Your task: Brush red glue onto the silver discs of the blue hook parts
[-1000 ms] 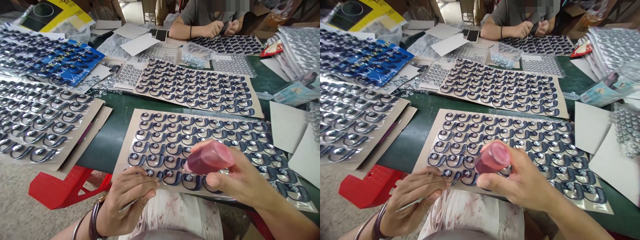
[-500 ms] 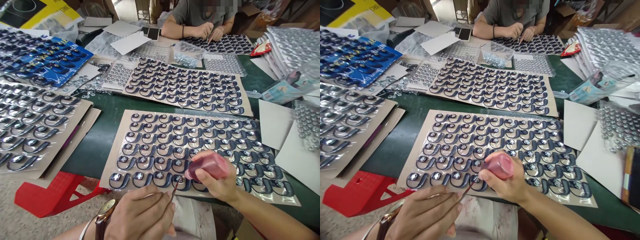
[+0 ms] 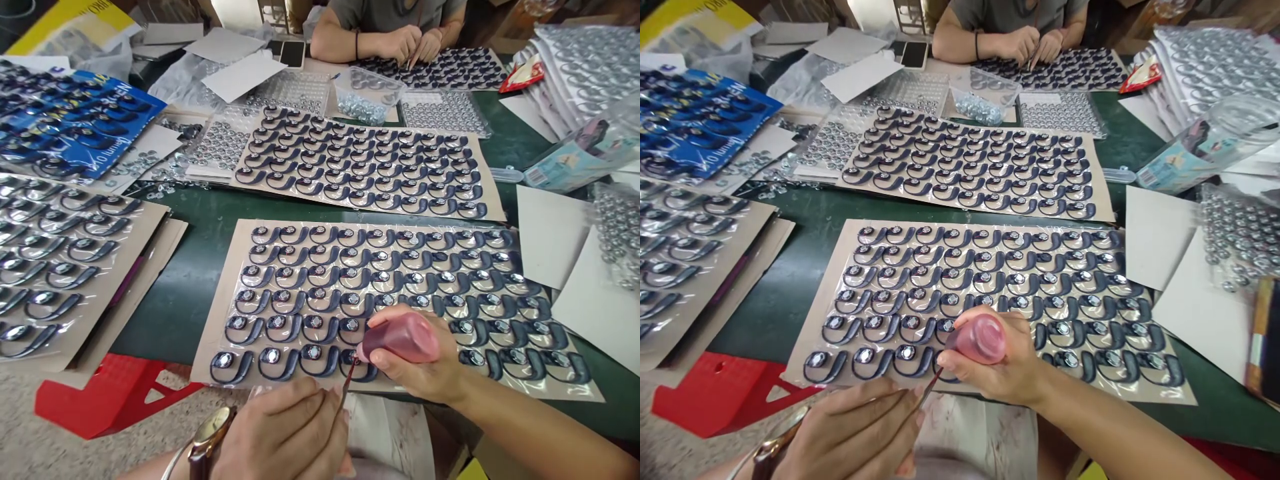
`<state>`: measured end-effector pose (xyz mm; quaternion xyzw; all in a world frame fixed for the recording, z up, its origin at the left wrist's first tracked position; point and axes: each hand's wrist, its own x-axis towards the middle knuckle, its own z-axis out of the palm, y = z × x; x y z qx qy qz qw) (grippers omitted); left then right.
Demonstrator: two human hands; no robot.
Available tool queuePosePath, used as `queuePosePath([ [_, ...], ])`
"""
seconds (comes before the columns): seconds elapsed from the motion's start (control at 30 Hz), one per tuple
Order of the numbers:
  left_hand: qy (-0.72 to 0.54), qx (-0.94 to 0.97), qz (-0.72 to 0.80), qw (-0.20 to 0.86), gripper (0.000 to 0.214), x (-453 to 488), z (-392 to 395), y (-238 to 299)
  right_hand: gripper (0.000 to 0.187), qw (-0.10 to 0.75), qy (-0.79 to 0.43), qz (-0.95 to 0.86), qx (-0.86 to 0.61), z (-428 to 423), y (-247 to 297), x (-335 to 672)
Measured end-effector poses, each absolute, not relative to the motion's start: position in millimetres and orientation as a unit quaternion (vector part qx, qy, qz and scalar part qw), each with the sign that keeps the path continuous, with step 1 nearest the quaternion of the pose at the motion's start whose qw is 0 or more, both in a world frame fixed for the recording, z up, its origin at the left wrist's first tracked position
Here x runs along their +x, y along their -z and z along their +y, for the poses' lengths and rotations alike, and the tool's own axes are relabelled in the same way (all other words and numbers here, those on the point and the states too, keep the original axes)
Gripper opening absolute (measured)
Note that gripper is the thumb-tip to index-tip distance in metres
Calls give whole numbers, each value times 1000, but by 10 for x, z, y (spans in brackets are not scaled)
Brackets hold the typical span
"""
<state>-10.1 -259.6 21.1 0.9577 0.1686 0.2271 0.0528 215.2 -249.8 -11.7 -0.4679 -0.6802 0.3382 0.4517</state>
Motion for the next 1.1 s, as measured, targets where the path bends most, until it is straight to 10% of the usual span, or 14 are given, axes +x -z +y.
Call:
queuePosePath([
  [1.1, -222, 956, 180, 69, 25, -135, -2570, -174, 16, 488, -258, -675, -490, -2470, 85, 2118],
])
